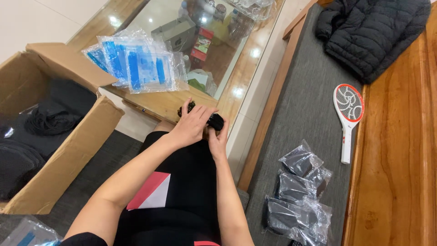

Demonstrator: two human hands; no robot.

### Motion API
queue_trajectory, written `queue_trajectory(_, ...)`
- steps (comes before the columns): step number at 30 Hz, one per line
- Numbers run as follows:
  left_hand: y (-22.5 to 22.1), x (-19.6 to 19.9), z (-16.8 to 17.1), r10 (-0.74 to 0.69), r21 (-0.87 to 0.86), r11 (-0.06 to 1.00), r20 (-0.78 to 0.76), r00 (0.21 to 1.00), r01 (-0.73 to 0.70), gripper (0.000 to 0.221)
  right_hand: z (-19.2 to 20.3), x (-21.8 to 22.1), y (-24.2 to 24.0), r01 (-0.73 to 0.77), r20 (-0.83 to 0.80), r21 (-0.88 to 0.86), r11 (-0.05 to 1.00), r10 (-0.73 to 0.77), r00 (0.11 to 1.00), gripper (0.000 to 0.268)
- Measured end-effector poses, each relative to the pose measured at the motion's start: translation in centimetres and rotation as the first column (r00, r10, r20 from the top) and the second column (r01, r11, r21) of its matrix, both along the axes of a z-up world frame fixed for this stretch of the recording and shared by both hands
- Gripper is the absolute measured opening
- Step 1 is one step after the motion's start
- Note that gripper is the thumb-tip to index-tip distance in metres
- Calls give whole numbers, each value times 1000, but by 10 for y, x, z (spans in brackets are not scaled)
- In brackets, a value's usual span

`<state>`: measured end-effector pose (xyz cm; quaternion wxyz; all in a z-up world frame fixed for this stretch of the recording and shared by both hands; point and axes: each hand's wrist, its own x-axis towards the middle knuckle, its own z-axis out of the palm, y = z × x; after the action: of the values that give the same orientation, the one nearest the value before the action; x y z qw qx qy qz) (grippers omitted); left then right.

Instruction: Packaging black face masks into individual clear plastic bags

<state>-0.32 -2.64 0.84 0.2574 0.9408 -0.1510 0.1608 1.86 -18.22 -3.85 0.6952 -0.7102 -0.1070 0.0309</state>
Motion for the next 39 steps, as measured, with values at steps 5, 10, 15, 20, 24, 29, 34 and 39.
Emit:
queue_trajectory(5, -1, -14, 13, 56, -1, 998, 25, 998, -56, 74, -26, 0, -3, 10, -45, -54, 998, -12, 999, 35)
queue_trajectory(10, 3, -34, -3, 153, -201, 971, 104, 983, -130, 74, -43, 13, -11, 242, 23, -132, 961, -241, 970, 34)
queue_trajectory(15, -12, -40, -79, -303, -829, 267, -556, 774, -491, 65, -22, 0, -2, 278, -67, 42, 960, -274, 959, 46)
queue_trajectory(20, -8, -48, -46, -416, -756, -252, -479, 773, -604, 90, 7, -36, 15, 123, -268, 248, 961, -54, 962, 56)
queue_trajectory(24, 4, -47, -104, -369, -707, -385, -472, 801, -594, 101, 0, -41, 17, 84, -375, 288, 954, 32, 926, 58)
queue_trajectory(29, 15, -56, -133, -377, -733, -248, -530, 760, -634, 95, 7, -58, 28, 125, 31, -443, 888, -124, 992, 68)
queue_trajectory(34, 17, -66, -143, -331, -753, -288, -501, 800, -591, 88, 14, -76, 42, 249, 349, -627, 738, -20, 937, 65)
queue_trajectory(39, 16, -66, -131, -311, -781, -274, -481, 820, -562, 85, 25, -80, 48, 300, 491, -613, 731, 55, 870, 58)
